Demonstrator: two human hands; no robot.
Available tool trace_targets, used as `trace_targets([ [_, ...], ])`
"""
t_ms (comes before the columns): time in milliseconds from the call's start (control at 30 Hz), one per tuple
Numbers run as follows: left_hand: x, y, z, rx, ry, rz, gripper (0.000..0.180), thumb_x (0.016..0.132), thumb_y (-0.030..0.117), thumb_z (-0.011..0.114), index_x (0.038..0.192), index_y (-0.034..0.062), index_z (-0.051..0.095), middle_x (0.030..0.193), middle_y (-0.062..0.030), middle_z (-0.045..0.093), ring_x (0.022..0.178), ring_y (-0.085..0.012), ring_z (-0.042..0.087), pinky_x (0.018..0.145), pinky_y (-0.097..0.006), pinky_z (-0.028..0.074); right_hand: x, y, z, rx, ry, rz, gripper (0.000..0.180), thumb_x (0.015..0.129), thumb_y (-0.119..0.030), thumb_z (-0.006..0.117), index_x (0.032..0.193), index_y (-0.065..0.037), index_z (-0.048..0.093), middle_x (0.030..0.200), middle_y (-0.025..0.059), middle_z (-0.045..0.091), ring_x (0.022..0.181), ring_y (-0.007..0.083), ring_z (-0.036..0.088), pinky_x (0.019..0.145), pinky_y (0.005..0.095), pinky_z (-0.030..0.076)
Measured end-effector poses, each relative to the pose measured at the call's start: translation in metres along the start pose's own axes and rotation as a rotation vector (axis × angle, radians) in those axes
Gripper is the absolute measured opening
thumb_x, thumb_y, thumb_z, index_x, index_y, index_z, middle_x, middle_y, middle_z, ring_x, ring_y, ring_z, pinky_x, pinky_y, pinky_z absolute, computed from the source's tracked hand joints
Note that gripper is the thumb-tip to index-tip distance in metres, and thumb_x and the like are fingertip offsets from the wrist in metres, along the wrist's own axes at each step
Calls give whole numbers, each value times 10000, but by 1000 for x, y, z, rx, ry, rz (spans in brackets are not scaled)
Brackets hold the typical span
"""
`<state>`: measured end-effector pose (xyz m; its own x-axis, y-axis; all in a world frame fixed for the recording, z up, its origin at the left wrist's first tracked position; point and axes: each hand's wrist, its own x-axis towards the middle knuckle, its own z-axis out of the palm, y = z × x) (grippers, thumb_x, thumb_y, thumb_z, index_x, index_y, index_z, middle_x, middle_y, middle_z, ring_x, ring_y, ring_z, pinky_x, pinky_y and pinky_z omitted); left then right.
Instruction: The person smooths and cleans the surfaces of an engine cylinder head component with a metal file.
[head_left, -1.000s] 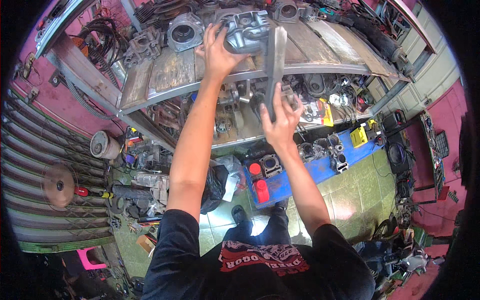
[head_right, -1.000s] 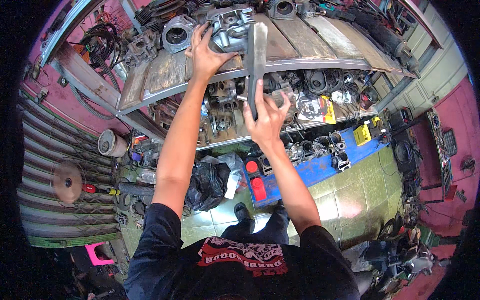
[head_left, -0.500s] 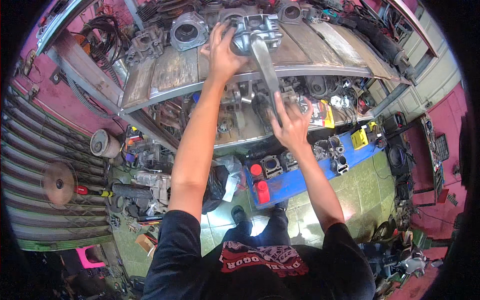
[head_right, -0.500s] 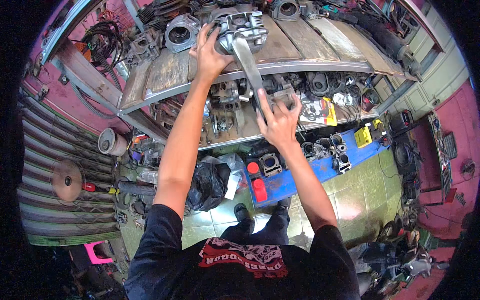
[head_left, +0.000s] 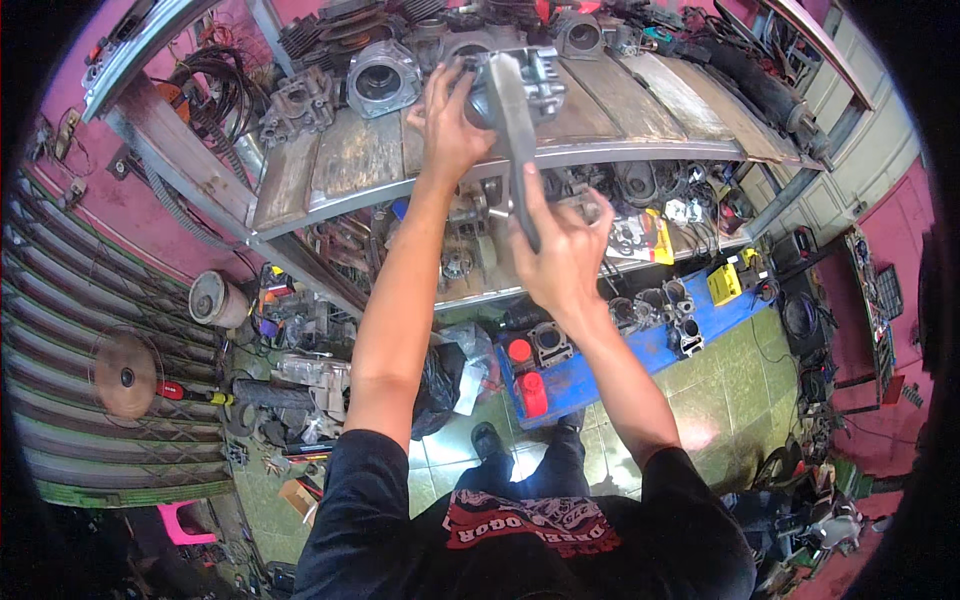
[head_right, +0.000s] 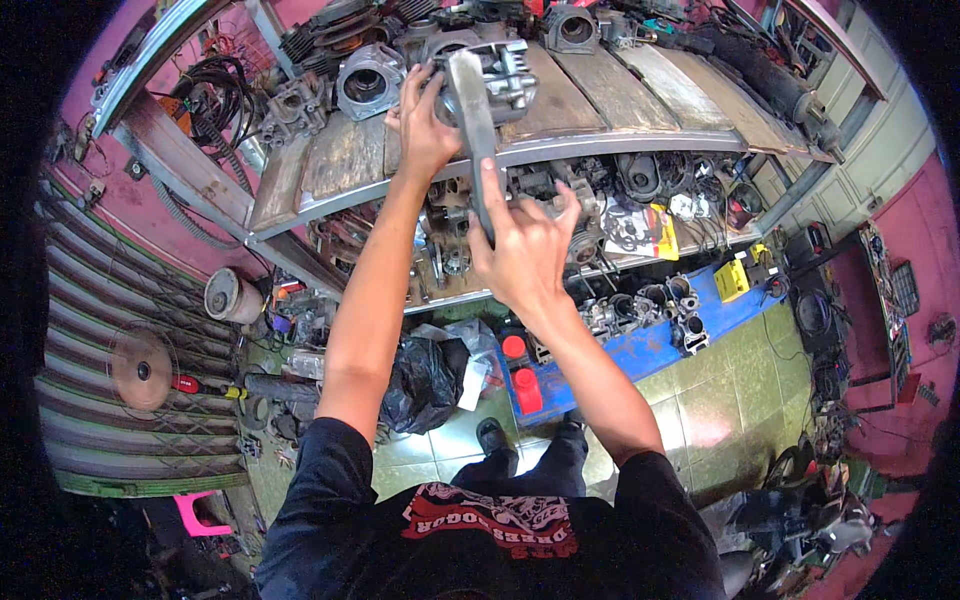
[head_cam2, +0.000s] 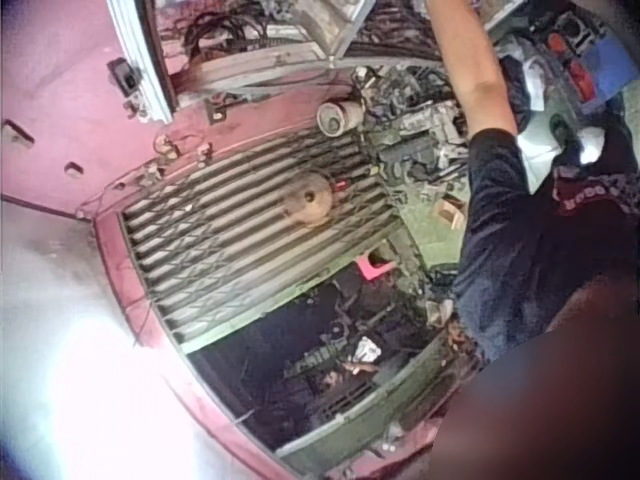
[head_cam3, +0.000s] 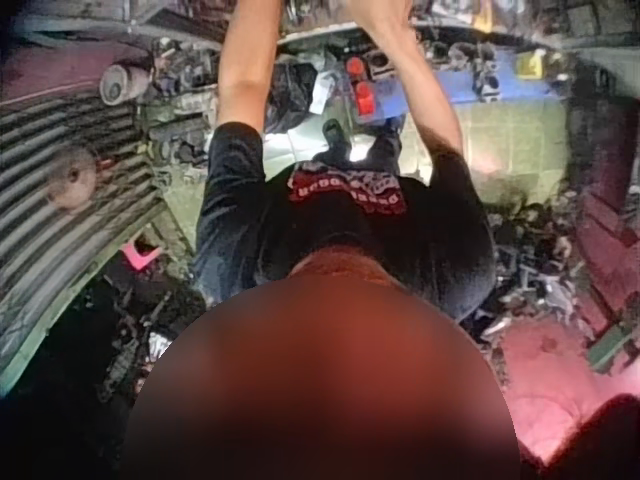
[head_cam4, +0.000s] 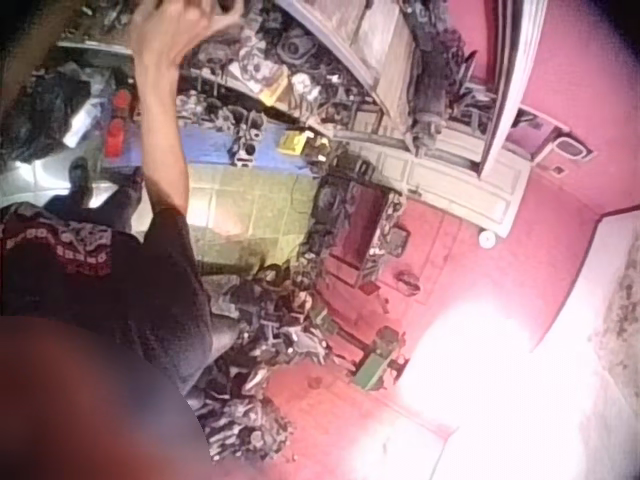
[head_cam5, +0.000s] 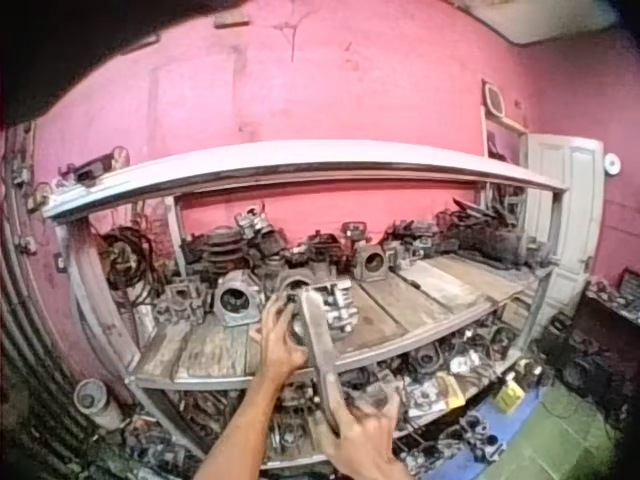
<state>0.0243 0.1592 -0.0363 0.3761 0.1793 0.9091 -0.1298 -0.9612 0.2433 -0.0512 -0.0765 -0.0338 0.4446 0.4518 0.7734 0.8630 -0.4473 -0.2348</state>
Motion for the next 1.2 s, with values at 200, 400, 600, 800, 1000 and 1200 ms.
trace_targets([
  [200, 7, 10, -1, -121, 45, 46, 857, 554, 376, 940, 1275, 19, 646, 1467, -111, 538, 1449, -343, 391, 1094, -600, 280, 53, 9, -27, -199, 69, 66, 672, 879, -247, 693, 1510, -119, 501, 727, 145, 695, 734, 294, 692, 1052, 511, 352],
  [400, 0, 14, -10, 49, -39, -4, 864, 527, 373, 946, 1255, 8, 656, 1467, -106, 539, 1437, -340, 403, 1084, -585, 284, -7, 8, -51, -49, -111, 125, 667, 889, -243, 687, 1517, -123, 498, 759, 140, 720, 758, 281, 704, 1072, 483, 358],
  [600, 5, 13, -3, 24, 15, 29, 895, 525, 404, 953, 1269, 10, 650, 1439, -122, 551, 1426, -341, 409, 1082, -572, 295, 25, 35, -36, -37, 0, 191, 642, 931, -254, 661, 1531, -129, 472, 782, 147, 722, 801, 295, 705, 1094, 473, 338],
  [800, 4, 15, -7, 15, 10, 15, 924, 503, 348, 979, 1282, -12, 636, 1425, -170, 548, 1385, -379, 441, 1128, -515, 343, -45, 44, -19, 87, 1, 220, 687, 904, -241, 675, 1535, -81, 455, 784, 166, 721, 800, 301, 695, 1079, 488, 341],
  [1000, 4, 14, -1, -22, 13, 9, 845, 579, 375, 928, 1271, -15, 640, 1410, -144, 556, 1409, -369, 420, 1102, -558, 321, 11, 57, -15, 158, 30, 355, 678, 923, -249, 662, 1538, -70, 441, 843, 181, 735, 845, 313, 701, 1084, 466, 354],
  [1200, 3, 8, -4, 56, 22, 4, 954, 485, 401, 984, 1285, 14, 636, 1448, -152, 522, 1396, -346, 434, 1104, -548, 297, -36, 47, 6, 172, 96, 241, 687, 930, -248, 668, 1537, -32, 426, 923, 173, 759, 870, 298, 704, 1091, 448, 353],
])
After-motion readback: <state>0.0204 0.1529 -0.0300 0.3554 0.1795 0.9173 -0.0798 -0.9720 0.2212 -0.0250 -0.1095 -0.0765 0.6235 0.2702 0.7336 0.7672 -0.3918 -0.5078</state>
